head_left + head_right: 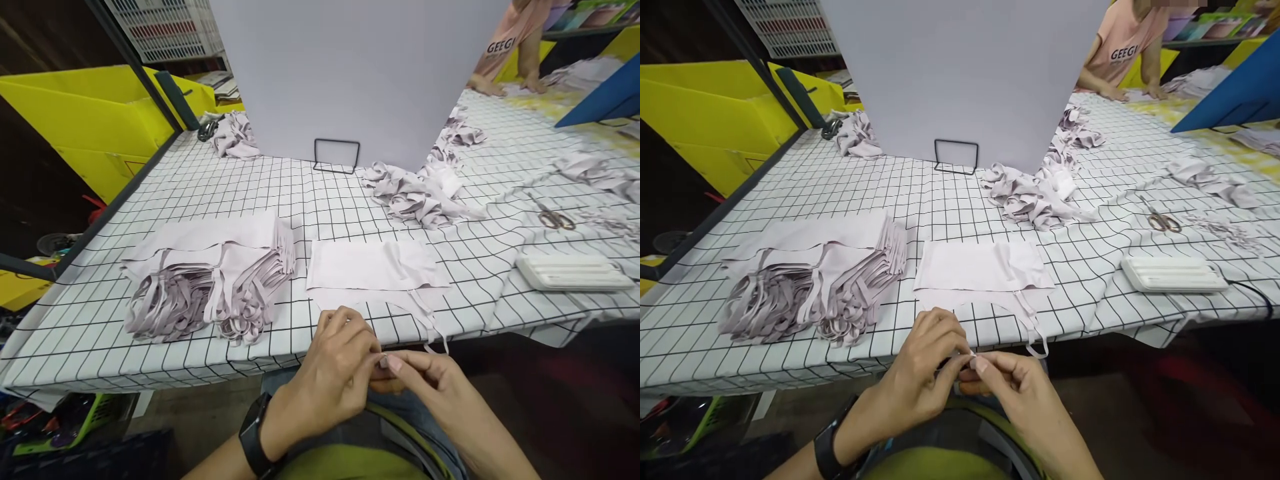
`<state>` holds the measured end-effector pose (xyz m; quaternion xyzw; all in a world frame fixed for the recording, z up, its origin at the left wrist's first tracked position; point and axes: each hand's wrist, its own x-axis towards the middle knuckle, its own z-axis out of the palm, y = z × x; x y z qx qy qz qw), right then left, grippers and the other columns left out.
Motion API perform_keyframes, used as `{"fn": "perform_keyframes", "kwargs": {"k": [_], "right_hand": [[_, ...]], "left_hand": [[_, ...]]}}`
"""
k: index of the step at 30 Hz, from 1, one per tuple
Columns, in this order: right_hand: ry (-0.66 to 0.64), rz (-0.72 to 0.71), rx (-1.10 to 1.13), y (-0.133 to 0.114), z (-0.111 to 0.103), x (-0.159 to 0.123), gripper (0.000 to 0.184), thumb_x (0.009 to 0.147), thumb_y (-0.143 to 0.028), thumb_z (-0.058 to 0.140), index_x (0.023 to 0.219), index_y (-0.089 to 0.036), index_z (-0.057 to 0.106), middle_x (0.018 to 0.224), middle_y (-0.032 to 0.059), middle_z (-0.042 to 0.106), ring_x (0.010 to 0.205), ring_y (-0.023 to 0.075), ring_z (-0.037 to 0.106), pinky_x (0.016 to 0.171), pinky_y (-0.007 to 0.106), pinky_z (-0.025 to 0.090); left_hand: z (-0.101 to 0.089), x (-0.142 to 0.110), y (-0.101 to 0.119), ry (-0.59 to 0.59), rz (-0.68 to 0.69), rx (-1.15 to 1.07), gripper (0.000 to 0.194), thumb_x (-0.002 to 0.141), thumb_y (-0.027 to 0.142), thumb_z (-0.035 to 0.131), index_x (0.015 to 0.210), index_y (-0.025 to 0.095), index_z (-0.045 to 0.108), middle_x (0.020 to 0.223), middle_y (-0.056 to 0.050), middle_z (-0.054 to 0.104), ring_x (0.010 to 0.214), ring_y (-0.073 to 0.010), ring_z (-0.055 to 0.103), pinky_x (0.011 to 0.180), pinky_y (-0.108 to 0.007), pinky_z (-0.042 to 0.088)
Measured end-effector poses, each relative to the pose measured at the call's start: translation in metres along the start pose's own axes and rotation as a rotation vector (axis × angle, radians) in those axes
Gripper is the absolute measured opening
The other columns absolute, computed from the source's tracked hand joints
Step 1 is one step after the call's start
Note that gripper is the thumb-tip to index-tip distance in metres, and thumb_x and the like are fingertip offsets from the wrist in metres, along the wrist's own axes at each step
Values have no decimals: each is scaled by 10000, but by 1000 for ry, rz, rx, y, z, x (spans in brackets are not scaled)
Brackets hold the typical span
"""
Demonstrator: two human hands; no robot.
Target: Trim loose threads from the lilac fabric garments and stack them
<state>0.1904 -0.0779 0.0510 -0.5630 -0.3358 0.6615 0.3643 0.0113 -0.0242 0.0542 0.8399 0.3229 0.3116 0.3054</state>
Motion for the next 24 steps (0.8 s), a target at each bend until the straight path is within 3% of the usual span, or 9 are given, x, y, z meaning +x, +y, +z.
{"fn": "perform_keyframes", "kwargs": {"k": [2, 5, 8, 11, 14, 16, 18, 21, 24], "right_hand": [[38, -30, -125, -1, 1, -2, 407, 834, -579, 734, 931, -197, 837, 769, 65, 771, 751, 233, 739, 775, 340, 601], [111, -234, -413, -2, 3, -1, 340, 890, -515, 667, 776, -229, 813, 692, 34, 679, 662, 183, 647, 637, 270, 532], [145, -362, -468, 0, 4, 4, 310, 888, -469, 665, 732, -242, 806, 768, 45, 656, 689, 171, 603, 601, 253, 481], [88, -146, -232, 1, 5, 11, 353, 833, -540, 719, 723, -215, 804, 641, 32, 657, 567, 152, 585, 528, 246, 455], [124, 34, -9, -5, 5, 19, 440, 735, -601, 795, 624, -176, 764, 574, 35, 653, 497, 128, 554, 472, 225, 421], [202, 72, 80, -14, 6, 25, 437, 684, -590, 840, 606, -169, 756, 616, 42, 674, 520, 121, 563, 478, 214, 427], [260, 108, 135, -22, 7, 31, 412, 639, -564, 879, 617, -170, 759, 645, 38, 680, 531, 117, 564, 479, 211, 438], [263, 136, 188, -32, 8, 42, 398, 626, -537, 898, 616, -166, 751, 644, 29, 670, 533, 109, 561, 482, 202, 452], [253, 150, 240, -34, 8, 57, 404, 633, -538, 899, 619, -163, 749, 665, 27, 678, 553, 107, 587, 497, 191, 472]], "left_hand": [[-1, 3, 1, -14, -252, -200, 124, 907, 108, 585, 798, 167, 589, 845, -26, 626, 901, -192, 555, 803, -340, 418], [-5, 8, -1, -107, -594, -412, 130, 832, 158, 680, 715, 177, 626, 799, -4, 636, 827, -167, 559, 750, -300, 408], [-11, 11, -5, -189, -702, -451, 84, 800, 202, 716, 730, 187, 673, 775, 6, 646, 786, -157, 550, 706, -280, 399], [-13, 16, -12, -188, -572, -373, 103, 828, 182, 690, 730, 193, 662, 757, 12, 646, 770, -154, 564, 705, -276, 425], [-10, 25, -27, -79, -345, -120, 110, 928, 178, 603, 835, 195, 660, 855, -19, 664, 853, -188, 583, 786, -333, 478], [-6, 34, -42, -23, -229, 118, 118, 959, 151, 550, 1000, 190, 653, 1008, -59, 661, 953, -225, 573, 834, -391, 499], [-2, 43, -55, -40, -159, 315, 170, 941, 115, 555, 1077, 182, 632, 1088, -81, 640, 996, -250, 558, 834, -422, 512], [3, 55, -69, -93, -115, 433, 98, 934, 113, 563, 952, 172, 639, 999, -71, 640, 920, -244, 563, 774, -405, 512], [5, 60, -76, -70, -106, 394, 145, 939, 90, 542, 861, 170, 635, 919, -55, 636, 853, -219, 562, 740, -378, 487]]}}
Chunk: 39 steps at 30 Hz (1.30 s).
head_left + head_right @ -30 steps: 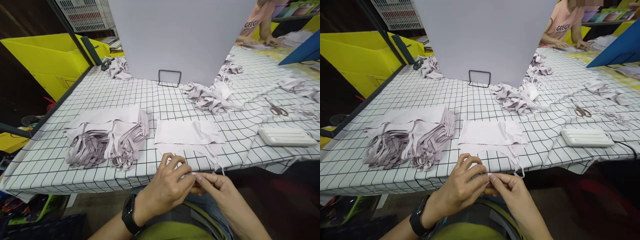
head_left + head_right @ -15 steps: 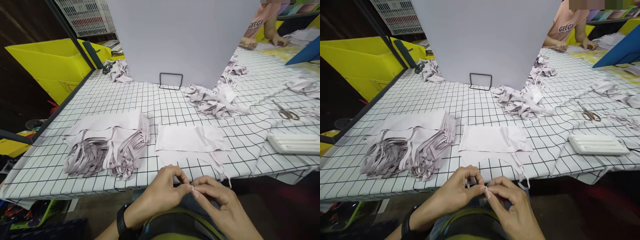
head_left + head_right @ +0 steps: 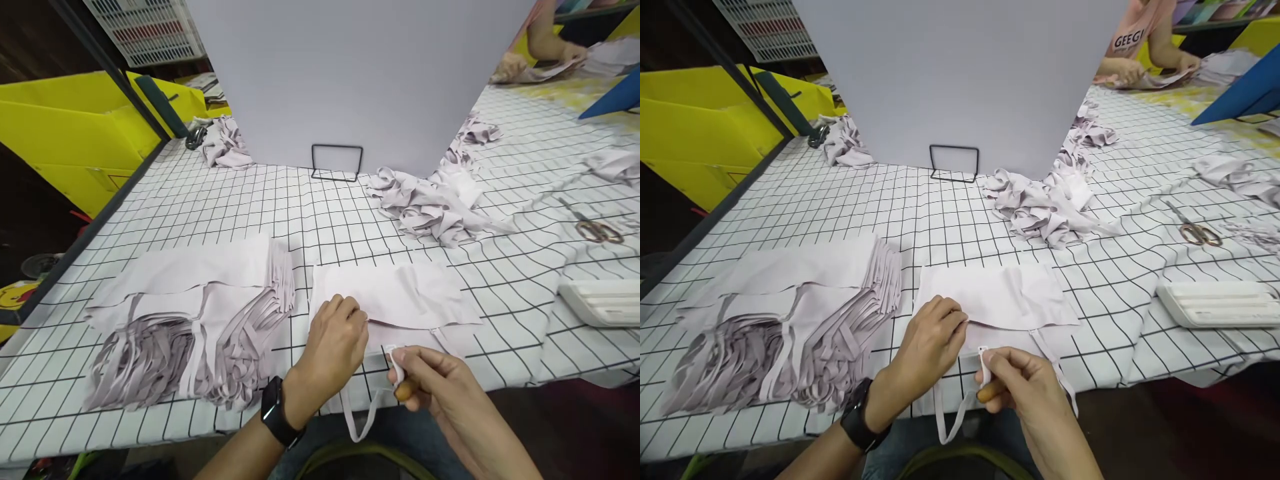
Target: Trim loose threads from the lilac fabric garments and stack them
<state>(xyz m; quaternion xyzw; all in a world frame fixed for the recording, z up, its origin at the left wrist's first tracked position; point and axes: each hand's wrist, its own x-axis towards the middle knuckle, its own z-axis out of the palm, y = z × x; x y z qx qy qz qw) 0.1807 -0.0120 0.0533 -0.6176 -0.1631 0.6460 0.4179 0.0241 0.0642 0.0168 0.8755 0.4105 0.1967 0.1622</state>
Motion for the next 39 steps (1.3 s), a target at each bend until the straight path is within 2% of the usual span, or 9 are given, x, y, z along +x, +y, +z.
{"fn": "perform_keyframes", "kwargs": {"k": [5, 10, 13, 18, 25, 30, 34, 39], "right_hand": [[-10, 42, 88, -4, 8, 24, 434, 562, -553, 928, 656, -159, 773, 650, 35, 689, 560, 126, 612, 503, 213, 500], [106, 51, 121, -10, 21, 36, 450, 447, -517, 961, 539, -155, 711, 535, 13, 625, 497, 105, 565, 457, 197, 468], [131, 55, 114, -13, 24, 38, 467, 436, -540, 951, 516, -162, 687, 506, 7, 603, 490, 106, 559, 453, 197, 456], [101, 36, 33, -12, 23, 38, 478, 496, -580, 910, 514, -168, 667, 525, 13, 593, 499, 113, 539, 453, 217, 432], [26, -44, -69, -9, 19, 40, 430, 670, -492, 834, 514, -178, 584, 523, -18, 531, 442, 63, 361, 423, 218, 277], [3, -31, -119, -9, 19, 40, 370, 697, -410, 796, 514, -186, 564, 520, -19, 535, 437, 65, 344, 429, 227, 224], [30, -43, -141, -10, 21, 38, 387, 696, -439, 759, 502, -195, 531, 511, -25, 519, 439, 62, 296, 444, 235, 197], [-68, -1, -174, -14, 19, 43, 429, 670, -470, 750, 465, -205, 482, 468, -58, 401, 460, 69, 256, 468, 236, 186]], "left_hand": [[3, 1, -4, 109, -34, -146, 134, 901, 61, 589, 840, 173, 630, 853, -20, 638, 819, -194, 559, 721, -366, 418], [5, 1, -4, 192, 11, -181, 143, 919, 79, 570, 817, 171, 609, 863, -25, 638, 837, -190, 542, 741, -380, 383], [4, 1, -3, 167, 54, -152, 175, 943, 77, 538, 804, 169, 592, 832, -23, 617, 822, -188, 514, 745, -388, 366], [2, -1, -2, 119, 119, -76, 200, 950, 59, 496, 794, 165, 561, 815, -30, 582, 825, -196, 483, 772, -398, 378], [-2, 0, -1, 53, 184, 33, 199, 949, 52, 463, 795, 149, 543, 838, -47, 546, 844, -210, 462, 804, -410, 413], [-2, -1, -2, 41, 179, 56, 200, 934, 33, 462, 792, 150, 538, 832, -44, 520, 845, -208, 449, 796, -395, 421], [-4, 0, -1, 27, 203, 73, 214, 921, 20, 464, 772, 154, 538, 818, -50, 504, 823, -213, 439, 757, -376, 429], [-6, 4, -1, -12, 252, 86, 186, 914, 28, 486, 787, 143, 557, 835, -68, 519, 829, -227, 451, 745, -375, 442]]}}
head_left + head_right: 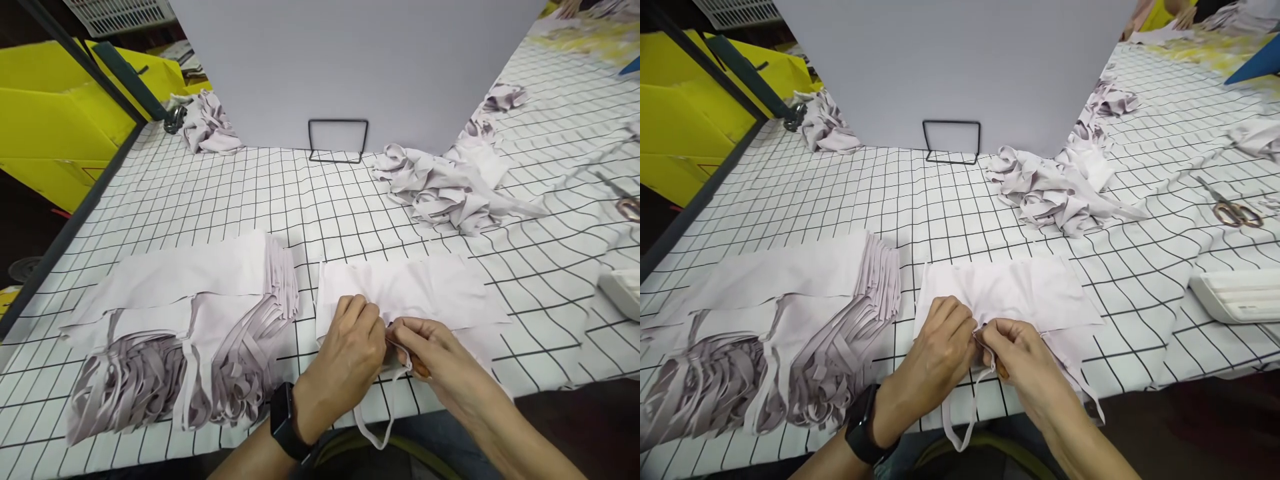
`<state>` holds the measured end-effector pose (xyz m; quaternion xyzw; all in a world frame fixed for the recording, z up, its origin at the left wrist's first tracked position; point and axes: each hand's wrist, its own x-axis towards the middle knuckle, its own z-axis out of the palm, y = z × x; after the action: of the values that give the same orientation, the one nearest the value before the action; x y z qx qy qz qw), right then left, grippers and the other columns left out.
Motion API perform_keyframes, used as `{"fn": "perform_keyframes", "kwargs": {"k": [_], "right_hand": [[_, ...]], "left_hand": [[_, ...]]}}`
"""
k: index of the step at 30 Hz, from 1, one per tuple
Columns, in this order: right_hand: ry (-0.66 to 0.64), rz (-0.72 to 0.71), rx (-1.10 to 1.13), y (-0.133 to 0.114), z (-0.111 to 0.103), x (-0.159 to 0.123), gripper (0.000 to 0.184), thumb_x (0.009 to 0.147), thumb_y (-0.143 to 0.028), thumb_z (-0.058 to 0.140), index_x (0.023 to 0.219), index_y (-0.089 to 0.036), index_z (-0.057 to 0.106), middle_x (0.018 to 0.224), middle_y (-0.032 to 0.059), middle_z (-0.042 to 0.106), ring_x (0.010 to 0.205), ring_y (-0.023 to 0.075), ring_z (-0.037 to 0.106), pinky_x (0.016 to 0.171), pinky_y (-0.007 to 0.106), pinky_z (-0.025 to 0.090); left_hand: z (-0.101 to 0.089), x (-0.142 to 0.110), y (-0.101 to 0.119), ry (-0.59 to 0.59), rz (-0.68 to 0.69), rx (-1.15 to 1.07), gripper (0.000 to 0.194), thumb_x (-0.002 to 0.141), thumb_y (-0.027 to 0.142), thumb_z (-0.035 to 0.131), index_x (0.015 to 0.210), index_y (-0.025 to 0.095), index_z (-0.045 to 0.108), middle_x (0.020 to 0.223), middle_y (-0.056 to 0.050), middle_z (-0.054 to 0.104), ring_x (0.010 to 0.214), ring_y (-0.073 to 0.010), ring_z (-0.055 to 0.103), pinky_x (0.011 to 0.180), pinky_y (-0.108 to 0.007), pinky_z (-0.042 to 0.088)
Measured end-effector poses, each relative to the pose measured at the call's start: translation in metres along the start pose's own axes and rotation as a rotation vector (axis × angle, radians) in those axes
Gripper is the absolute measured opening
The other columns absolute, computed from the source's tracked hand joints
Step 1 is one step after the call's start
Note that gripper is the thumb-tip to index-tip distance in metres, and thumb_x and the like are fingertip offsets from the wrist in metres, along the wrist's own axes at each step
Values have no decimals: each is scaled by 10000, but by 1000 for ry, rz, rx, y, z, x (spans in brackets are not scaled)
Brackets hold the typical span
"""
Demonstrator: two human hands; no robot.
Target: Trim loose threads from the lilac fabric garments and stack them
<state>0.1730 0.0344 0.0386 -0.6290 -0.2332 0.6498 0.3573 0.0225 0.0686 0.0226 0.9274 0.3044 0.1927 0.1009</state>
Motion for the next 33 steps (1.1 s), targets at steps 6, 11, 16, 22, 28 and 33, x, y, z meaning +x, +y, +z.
{"fn": "perform_keyframes", "kwargs": {"k": [6, 11, 16, 22, 28, 33], "right_hand": [[-100, -21, -150, 5, -6, -5, 437, 754, -512, 722, 515, -206, 522, 453, -76, 333, 433, 71, 205, 454, 244, 160], [134, -317, -569, 2, -41, -20, 446, 850, -566, 658, 576, -218, 608, 492, -21, 459, 470, 134, 382, 465, 266, 282], [733, -531, -778, -20, -95, 20, 397, 825, -618, 577, 867, -233, 664, 923, 113, 670, 763, 283, 612, 675, 384, 469], [807, -565, -861, -32, -126, 57, 346, 732, -552, 472, 813, -236, 589, 1022, 174, 576, 915, 356, 610, 784, 501, 504], [732, -559, -799, -40, -134, 59, 463, 669, -636, 522, 797, -210, 650, 990, 186, 595, 850, 339, 606, 773, 491, 499], [534, -600, -776, -53, -126, 71, 318, 623, -565, 634, 611, -249, 600, 727, 80, 651, 704, 271, 604, 658, 382, 472]], "left_hand": [[-2, -4, -1, -33, -46, -19, 182, 890, 16, 485, 785, 157, 532, 856, -58, 530, 853, -226, 475, 785, -394, 473], [-19, -26, -2, -20, -162, -68, 310, 824, -34, 426, 1016, 167, 561, 1067, -96, 582, 987, -259, 543, 872, -487, 502], [-19, -23, -16, 112, -275, -52, 224, 914, 74, 434, 1071, 191, 543, 1168, -122, 576, 998, -256, 591, 796, -430, 571], [-5, -10, -29, -66, -529, 141, 217, 927, 36, 397, 965, 177, 558, 1081, -103, 577, 915, -241, 585, 784, -412, 551], [-24, 18, -28, -171, -668, 157, 295, 915, 2, 407, 1098, 167, 570, 1227, -132, 551, 1112, -275, 544, 926, -407, 490], [-30, 50, -51, -220, -747, 144, 367, 879, 0, 450, 1204, 135, 552, 1248, -179, 571, 1181, -348, 520, 958, -512, 440]]}}
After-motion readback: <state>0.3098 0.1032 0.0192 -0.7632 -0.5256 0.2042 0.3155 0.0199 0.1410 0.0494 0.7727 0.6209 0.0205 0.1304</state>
